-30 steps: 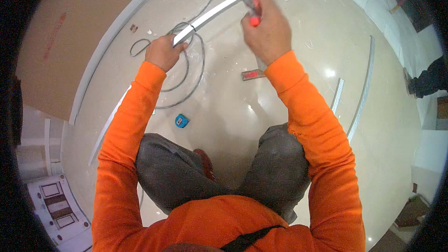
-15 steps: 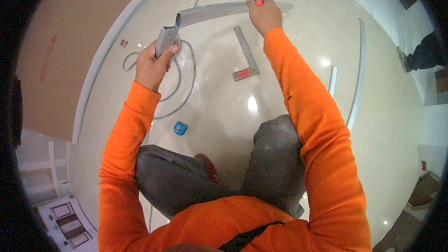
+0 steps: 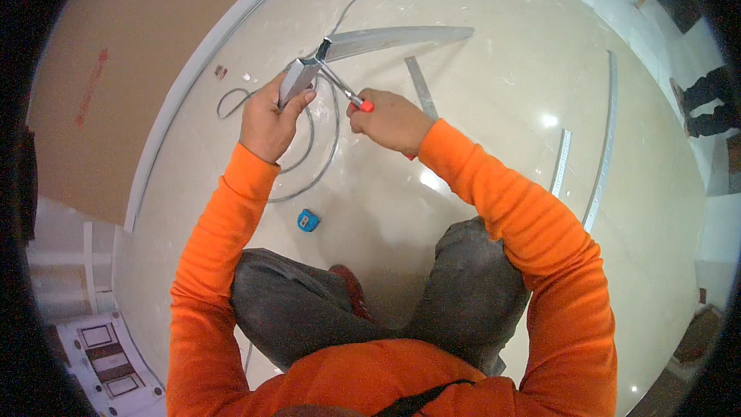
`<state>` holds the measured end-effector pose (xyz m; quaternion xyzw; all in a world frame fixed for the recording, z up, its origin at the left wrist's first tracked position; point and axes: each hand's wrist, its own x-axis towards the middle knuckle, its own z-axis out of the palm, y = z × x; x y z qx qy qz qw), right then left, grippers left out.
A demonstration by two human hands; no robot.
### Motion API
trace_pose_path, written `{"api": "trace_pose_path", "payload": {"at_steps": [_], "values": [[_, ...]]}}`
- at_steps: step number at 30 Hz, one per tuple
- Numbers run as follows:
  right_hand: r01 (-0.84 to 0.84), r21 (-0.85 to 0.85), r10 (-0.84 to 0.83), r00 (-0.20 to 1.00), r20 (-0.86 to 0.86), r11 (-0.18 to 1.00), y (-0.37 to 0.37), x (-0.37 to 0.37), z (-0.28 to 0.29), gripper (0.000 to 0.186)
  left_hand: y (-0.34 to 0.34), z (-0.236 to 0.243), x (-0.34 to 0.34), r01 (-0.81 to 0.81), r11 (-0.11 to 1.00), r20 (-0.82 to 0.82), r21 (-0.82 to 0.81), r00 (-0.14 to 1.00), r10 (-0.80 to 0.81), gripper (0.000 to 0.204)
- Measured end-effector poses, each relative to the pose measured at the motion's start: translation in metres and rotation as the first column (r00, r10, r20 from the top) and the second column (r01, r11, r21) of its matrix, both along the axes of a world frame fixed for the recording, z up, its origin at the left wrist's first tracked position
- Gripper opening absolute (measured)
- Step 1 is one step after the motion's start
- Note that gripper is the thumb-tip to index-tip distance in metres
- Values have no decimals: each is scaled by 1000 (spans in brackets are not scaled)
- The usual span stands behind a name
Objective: The person measures a metal strip with a ruler, marks it with a pen, and then cuts it using metal shears.
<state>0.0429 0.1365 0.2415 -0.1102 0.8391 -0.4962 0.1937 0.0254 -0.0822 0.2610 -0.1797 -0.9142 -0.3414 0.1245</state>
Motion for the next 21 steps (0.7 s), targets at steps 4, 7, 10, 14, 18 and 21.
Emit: {"api": "trace_pose_path", "payload": {"at_steps": [4, 7, 10, 14, 18, 21], "values": [[23, -147, -13, 997, 71, 989, -1, -4, 11, 28, 1, -1, 5, 44, 999, -19, -32, 999, -45, 30], [113, -228, -58, 971, 234, 967, -4, -2, 6, 20, 5, -4, 10, 62, 997, -99, -42, 993, -66, 30], [8, -33, -10, 999, -46, 999, -5, -3, -2, 17, 6, -4, 11, 92, 995, -14, -38, 996, -93, 29], [-11, -164, -8, 994, -112, 986, -4, 1, -9, 23, 6, -4, 10, 113, 991, -21, -73, 993, -115, 28], [53, 25, -53, 999, 5, 998, 0, 5, -11, 30, 8, -1, 11, 143, 989, 5, -39, 990, -143, 24], [70, 167, -37, 981, -193, 983, -3, 6, -16, 33, -4, 4, 8, 132, 982, 227, 138, 961, -161, 21]]}}
